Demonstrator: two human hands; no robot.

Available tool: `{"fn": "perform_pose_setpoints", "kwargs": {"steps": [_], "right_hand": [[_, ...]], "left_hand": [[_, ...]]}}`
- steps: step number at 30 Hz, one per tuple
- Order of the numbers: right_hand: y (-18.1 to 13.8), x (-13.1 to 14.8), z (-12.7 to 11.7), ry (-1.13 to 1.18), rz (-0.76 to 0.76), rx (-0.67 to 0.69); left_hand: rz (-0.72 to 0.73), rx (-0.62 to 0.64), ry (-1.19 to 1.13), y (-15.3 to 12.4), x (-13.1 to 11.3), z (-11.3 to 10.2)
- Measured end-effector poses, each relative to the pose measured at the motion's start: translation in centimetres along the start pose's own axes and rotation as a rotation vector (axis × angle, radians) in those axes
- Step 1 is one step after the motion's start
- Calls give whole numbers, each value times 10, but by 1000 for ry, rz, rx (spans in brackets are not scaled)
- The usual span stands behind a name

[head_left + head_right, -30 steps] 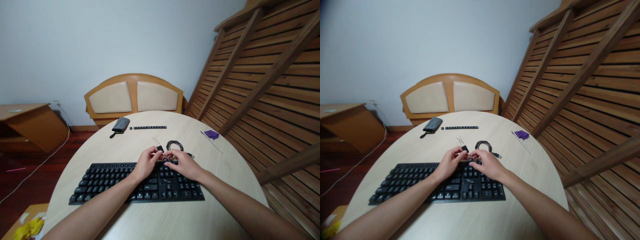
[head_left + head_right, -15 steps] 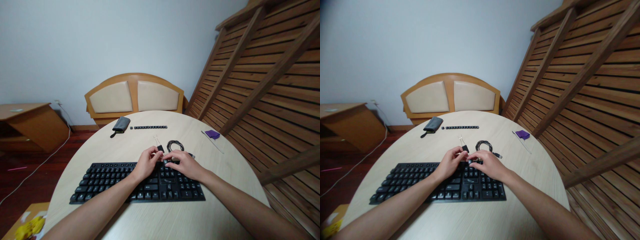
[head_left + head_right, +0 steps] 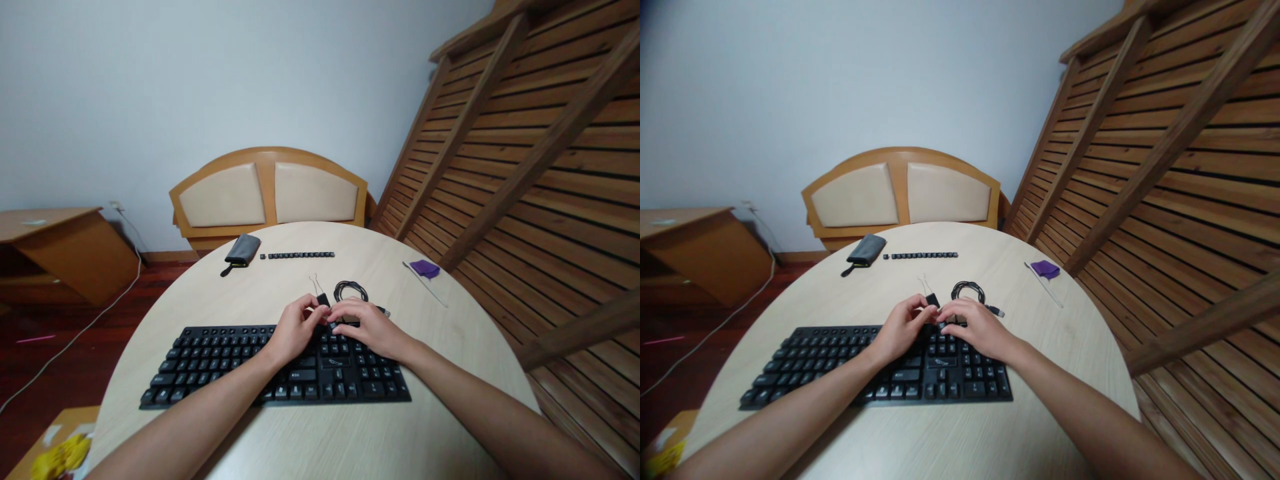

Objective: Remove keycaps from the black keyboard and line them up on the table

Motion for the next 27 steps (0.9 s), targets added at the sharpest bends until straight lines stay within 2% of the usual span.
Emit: {"fn": "perform_pose_setpoints", "kwargs": {"steps": [11, 15, 17, 19, 22, 27], "right_hand": [[4, -2, -1, 141, 83, 135], [12, -8, -3, 177, 120, 202], [22, -23, -10, 177, 200, 174], [34, -47, -20, 163, 320, 85], [59, -80, -40, 78, 342, -107], [91, -131, -57, -308, 350, -190]], "left_hand": [[6, 14, 28, -2, -3, 3], [9, -27, 25, 0, 1, 0], [8, -42, 29, 0, 3, -1], [8, -41, 44, 1, 4, 0], [3, -36, 57, 0, 5, 0], [-12, -36, 60, 0, 6, 0]]}}
Point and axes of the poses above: each hand's wrist, its own y-axis towards the middle knuckle, its own z-axis out of the palm, x = y × z, the point moved 7 cm from there along y, towards the middle knuckle, and after that the axes turned 13 degrees about -x, right-handed, at the moved point
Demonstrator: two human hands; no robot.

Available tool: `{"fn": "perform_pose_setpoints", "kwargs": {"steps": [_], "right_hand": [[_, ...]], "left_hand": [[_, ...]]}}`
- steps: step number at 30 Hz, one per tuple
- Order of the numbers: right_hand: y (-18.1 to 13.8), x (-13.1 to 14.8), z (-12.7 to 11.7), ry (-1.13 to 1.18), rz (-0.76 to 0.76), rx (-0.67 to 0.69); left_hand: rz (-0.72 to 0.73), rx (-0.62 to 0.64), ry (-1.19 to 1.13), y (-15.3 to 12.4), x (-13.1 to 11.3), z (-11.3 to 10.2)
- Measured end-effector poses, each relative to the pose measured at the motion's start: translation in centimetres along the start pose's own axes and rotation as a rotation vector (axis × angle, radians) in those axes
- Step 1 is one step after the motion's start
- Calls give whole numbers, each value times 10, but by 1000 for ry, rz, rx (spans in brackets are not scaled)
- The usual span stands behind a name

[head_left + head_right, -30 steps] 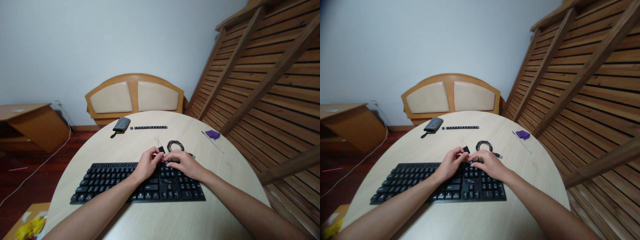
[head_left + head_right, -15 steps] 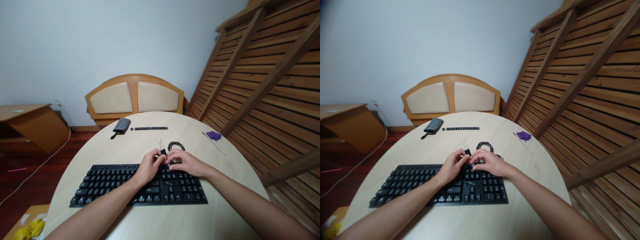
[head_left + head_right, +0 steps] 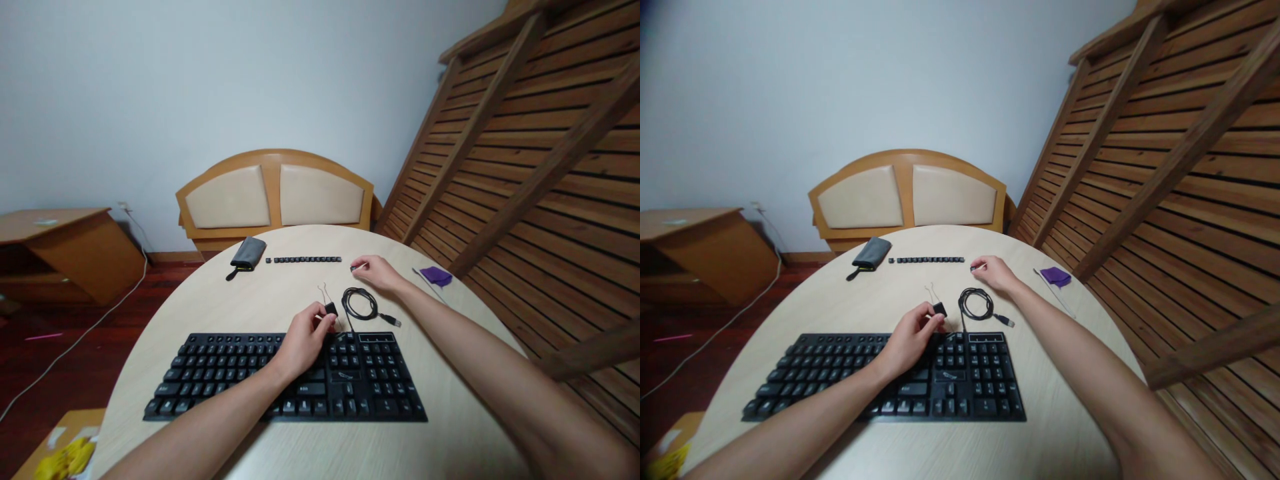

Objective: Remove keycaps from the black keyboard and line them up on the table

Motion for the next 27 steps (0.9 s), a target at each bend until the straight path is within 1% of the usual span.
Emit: {"fn": "perform_pose_setpoints", "kwargs": {"steps": [5, 10, 18, 27], "right_hand": [[28, -21, 12, -126, 36, -82], [43, -29, 22, -203, 68, -136], [54, -31, 30, -224, 79, -164], [60, -31, 36, -177, 88, -159]], "left_hand": [[-8, 0, -2, 0, -2, 0], [-14, 5, 5, -1, -3, 0], [-40, 17, -34, -1, -2, 1], [-23, 11, -32, -1, -3, 1]]}}
Point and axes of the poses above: each hand's wrist, its own y-axis towards the middle knuckle, its own z-axis out of the palm, x = y × z, the point moved 7 cm from there along y, towards the middle knuckle, and after that the axes turned 13 degrees about -x, right-handed, at the moved point
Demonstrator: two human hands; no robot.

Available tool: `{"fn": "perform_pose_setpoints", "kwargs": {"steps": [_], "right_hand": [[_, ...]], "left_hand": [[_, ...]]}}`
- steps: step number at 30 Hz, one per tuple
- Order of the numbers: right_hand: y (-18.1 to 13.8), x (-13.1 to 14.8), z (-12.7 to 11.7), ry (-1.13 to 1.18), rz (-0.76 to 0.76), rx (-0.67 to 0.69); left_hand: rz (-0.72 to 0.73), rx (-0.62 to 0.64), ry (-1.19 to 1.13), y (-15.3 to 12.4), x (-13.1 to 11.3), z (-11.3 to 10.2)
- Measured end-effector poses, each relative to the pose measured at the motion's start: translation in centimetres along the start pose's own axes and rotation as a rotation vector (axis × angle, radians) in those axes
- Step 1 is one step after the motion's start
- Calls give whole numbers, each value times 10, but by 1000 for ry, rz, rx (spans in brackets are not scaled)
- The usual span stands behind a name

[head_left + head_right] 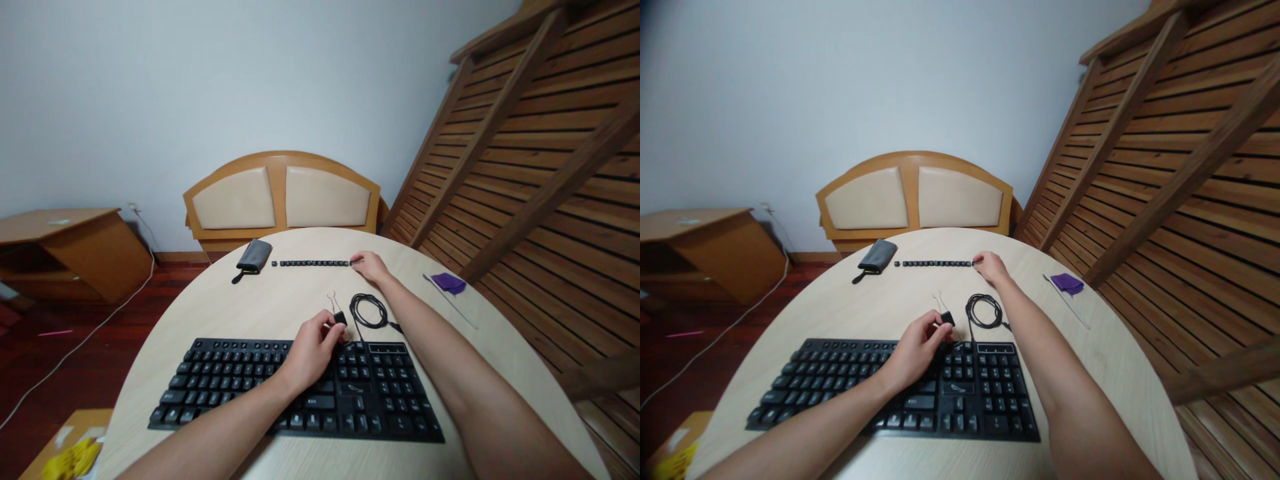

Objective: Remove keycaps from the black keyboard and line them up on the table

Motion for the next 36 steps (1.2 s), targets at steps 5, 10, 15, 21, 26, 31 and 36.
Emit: {"fn": "perform_pose_setpoints", "kwargs": {"steps": [5, 10, 15, 21, 26, 31, 36], "right_hand": [[1, -1, 3, 18, 2, 1], [1, 0, 3, 28, -5, -10], [-12, 6, -8, 41, -56, -14], [-52, 22, -36, 82, -145, 4], [-96, 49, -65, 168, -224, 131], [-147, 75, -92, 286, -281, 365], [-181, 81, -106, 318, -305, 478]], "left_hand": [[-9, 2, 0, -1, 1, 0], [-7, 0, -1, 0, 0, 0], [4, -5, 7, 1, 0, -1], [39, 8, 17, 2, -4, 0], [27, 14, 11, 2, -4, 0], [4, 40, -45, 3, -5, 2], [3, 73, -36, 5, -4, 3]]}}
Point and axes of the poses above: each hand's wrist, its own y-axis towards the middle knuckle, its own z-axis out of the palm, x = y × z, the point moved 7 cm from there along y, towards the middle knuckle, and after that the axes turned 13 degrees about -x, right-handed, at the moved point
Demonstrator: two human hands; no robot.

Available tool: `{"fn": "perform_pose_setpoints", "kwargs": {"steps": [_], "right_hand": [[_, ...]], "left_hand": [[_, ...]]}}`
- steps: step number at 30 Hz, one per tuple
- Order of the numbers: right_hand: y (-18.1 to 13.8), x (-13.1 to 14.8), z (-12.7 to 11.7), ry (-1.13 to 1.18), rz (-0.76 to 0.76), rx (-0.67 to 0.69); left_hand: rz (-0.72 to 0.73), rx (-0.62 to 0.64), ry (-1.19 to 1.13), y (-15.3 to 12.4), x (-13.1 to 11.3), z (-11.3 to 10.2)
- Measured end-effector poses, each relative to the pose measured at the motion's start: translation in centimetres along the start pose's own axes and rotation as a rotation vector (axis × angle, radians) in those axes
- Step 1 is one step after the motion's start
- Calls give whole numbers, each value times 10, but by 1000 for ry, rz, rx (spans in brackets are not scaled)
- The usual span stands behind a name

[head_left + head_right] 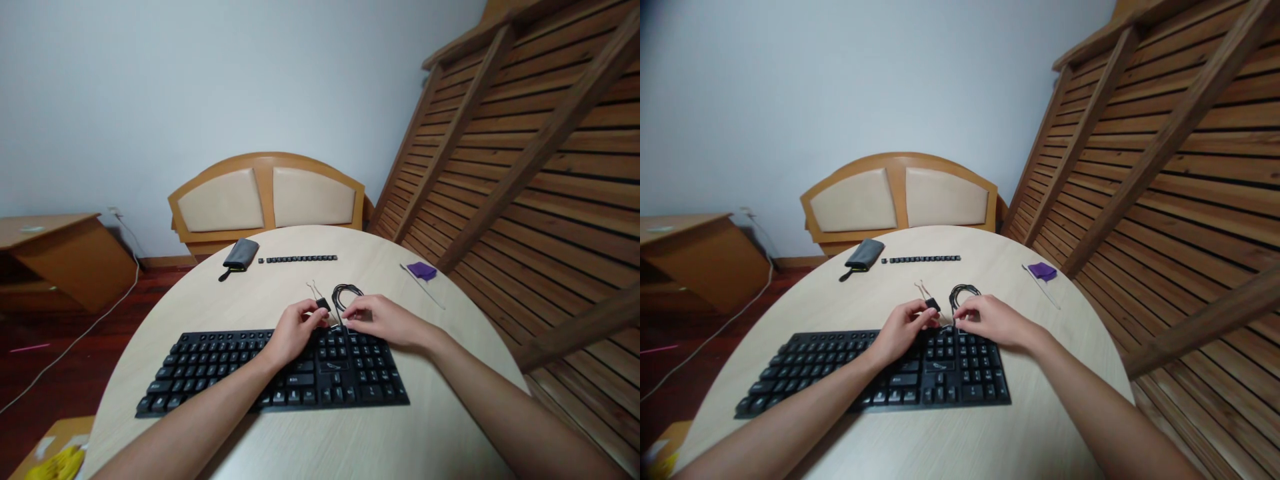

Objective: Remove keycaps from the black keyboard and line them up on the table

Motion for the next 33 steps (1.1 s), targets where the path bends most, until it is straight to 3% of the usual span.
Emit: {"fn": "perform_pose_setpoints", "kwargs": {"steps": [7, 11, 17, 33], "right_hand": [[-1, 7, 7, -37, -80, 84], [-1, 8, 9, -53, -82, 82], [1, 5, 16, -138, -128, 37], [1, 4, 23, -150, -124, -16]], "left_hand": [[14, 50, 47, -2, 1, 3], [123, 90, 186, -8, -7, 9], [245, 50, 325, -11, -16, 8], [-4, 62, 7, 1, 9, 7]]}}
Point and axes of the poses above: each hand's wrist, its own y-axis towards the middle knuckle, its own z-axis out of the palm, x = y × z, the point moved 7 cm from there along y, towards the middle knuckle, and after that the axes turned 13 degrees about -x, right-handed, at the moved point
